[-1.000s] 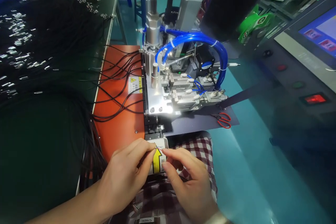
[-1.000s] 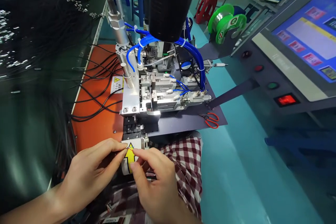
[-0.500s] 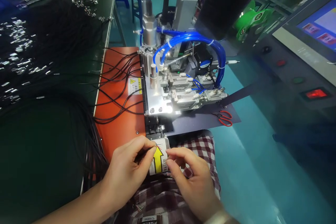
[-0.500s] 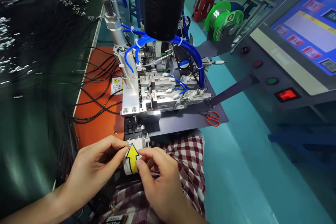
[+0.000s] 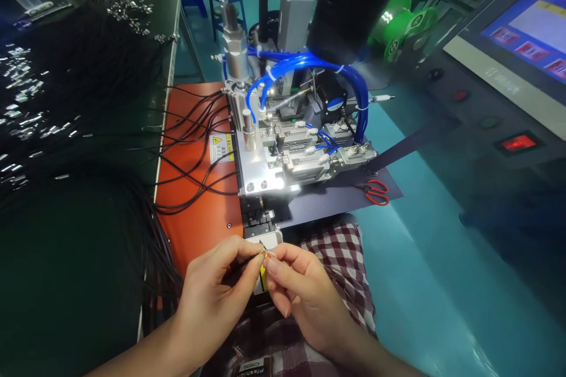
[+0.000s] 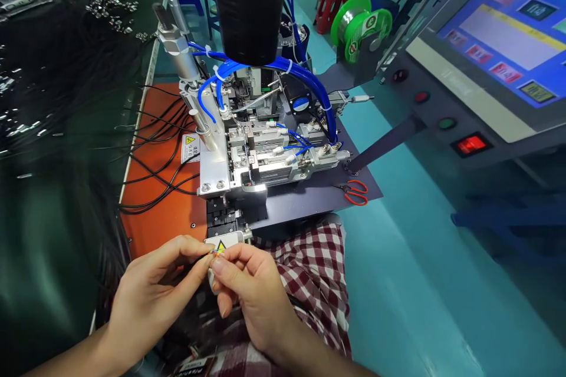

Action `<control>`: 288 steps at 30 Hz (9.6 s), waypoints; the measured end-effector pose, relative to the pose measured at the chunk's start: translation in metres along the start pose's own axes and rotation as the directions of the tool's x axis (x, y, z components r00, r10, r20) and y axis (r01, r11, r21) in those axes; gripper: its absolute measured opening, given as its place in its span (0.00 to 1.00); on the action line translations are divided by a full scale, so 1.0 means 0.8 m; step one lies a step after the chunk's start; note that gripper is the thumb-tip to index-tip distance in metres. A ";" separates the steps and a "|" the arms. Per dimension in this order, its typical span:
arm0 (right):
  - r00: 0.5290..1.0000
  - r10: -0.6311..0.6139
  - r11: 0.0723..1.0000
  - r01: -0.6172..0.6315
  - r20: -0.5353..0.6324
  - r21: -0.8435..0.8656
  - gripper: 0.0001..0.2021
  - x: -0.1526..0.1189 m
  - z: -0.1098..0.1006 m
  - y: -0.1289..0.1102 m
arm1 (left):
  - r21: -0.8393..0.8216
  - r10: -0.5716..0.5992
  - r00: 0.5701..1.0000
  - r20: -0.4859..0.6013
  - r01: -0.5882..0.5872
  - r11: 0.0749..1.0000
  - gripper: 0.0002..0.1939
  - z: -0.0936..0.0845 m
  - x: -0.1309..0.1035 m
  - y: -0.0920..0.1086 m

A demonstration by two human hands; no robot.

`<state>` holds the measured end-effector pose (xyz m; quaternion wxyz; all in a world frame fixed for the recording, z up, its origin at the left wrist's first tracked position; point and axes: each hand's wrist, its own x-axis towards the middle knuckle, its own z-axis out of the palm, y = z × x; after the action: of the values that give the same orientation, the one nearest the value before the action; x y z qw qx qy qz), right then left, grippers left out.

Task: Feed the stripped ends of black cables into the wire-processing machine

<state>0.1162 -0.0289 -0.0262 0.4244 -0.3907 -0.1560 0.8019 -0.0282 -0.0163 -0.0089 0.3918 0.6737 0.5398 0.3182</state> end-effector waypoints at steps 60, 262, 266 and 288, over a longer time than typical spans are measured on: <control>0.914 -0.404 0.726 0.335 0.021 -0.600 0.09 -0.017 -0.007 0.008 | -0.620 -0.291 0.858 0.423 0.508 0.597 0.05 -0.004 0.005 0.015; 0.985 -0.115 0.752 0.003 -0.128 -0.659 0.12 0.075 -0.058 -0.054 | 0.446 0.335 0.910 0.243 -0.412 0.795 0.16 -0.010 0.061 -0.048; 0.967 -0.214 0.683 0.049 -0.136 -0.728 0.12 0.059 -0.049 -0.034 | 0.484 0.361 0.903 0.234 -0.430 0.762 0.15 -0.009 0.060 -0.045; 0.979 -0.193 0.795 0.116 -0.068 -0.596 0.13 0.078 -0.053 -0.048 | 0.550 0.372 0.897 0.239 -0.441 0.709 0.17 -0.009 0.058 -0.042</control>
<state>0.1489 0.0403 -0.0618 0.3553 -0.5382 -0.4013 0.6504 -0.0405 0.0336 -0.0342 0.1118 0.8801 0.4272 0.1744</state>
